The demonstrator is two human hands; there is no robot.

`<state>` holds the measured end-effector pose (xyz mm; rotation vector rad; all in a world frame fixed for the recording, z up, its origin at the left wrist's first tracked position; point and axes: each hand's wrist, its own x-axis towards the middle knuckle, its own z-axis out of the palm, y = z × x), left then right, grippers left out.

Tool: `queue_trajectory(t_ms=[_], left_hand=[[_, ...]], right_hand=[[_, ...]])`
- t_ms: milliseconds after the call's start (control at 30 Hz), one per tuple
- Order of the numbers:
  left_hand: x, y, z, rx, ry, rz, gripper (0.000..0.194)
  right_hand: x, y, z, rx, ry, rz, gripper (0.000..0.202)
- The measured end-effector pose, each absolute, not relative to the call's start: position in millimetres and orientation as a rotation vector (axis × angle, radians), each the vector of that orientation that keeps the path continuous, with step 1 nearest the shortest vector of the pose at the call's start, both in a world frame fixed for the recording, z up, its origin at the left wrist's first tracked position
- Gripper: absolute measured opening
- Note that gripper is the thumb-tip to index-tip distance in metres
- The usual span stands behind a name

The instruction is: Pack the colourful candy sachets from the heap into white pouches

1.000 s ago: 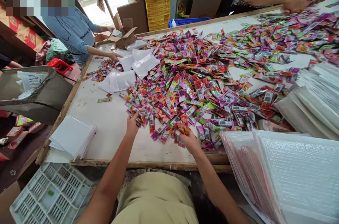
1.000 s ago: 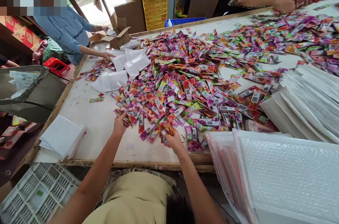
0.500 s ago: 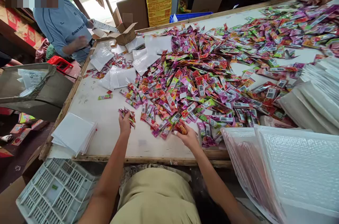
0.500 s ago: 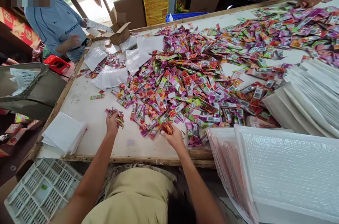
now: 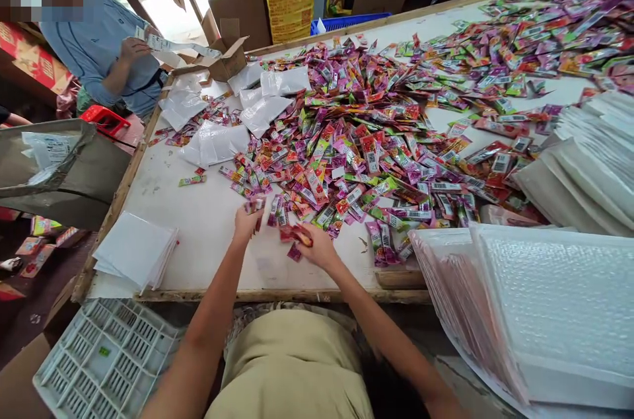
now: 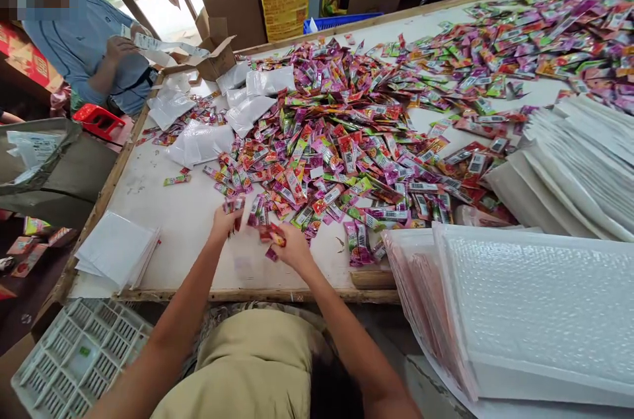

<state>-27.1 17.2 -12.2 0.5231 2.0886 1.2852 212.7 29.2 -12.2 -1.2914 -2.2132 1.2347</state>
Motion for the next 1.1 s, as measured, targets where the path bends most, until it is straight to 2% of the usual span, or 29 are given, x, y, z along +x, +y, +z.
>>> queue_trajectory(t_ms=[167,267,367,467,567,700,800,900,1000,1100], left_hand=[[-25.4,5.4,9.4,0.515,1.92,1.5,0.035],[-8.7,28.3,12.6,0.622,2.104,1.298,0.037],[5.0,47.3,6.3,0.722,2.314,0.939,0.034],[6.4,41.7,-2.8,0.751,2.328,0.863,0.031],[-1.9,17.7,-7.7,0.639,2.183,1.082,0.026],[-16.5,-4.1,-1.2,0.455,2.021,1.362,0.025],[-25.2,2.8,8.5,0.315,1.819,1.546,0.029],[-28.4,26.0,12.8,0.152,1.655,1.605,0.035],[-25.6,57.1,7.2,0.064,1.644,1.563,0.036],[-21.2,89.6,-3.7,0.179,1.831,1.607,0.033]], right_hand=[[243.0,60.3,3.4,-1.121,-1.661,1.517,0.045],[219.9,91.3,13.3,-1.304,-1.862,1.283,0.046],[192.8,112.3,14.4,-1.691,-2.21,0.913,0.028],[186.5,114.4,7.7,-1.807,-2.286,0.805,0.027],[202.8,102.1,-1.5,-1.621,-2.134,0.914,0.032],[233.6,83.9,-11.3,-1.306,-1.697,1.242,0.031],[247.5,75.5,-13.4,-1.302,-1.265,1.514,0.029],[252.1,70.8,-10.5,-1.312,-0.93,1.712,0.038],[252.9,71.0,-7.2,-1.246,-0.887,1.767,0.048],[250.8,80.7,-6.2,-1.294,-1.069,1.612,0.044]])
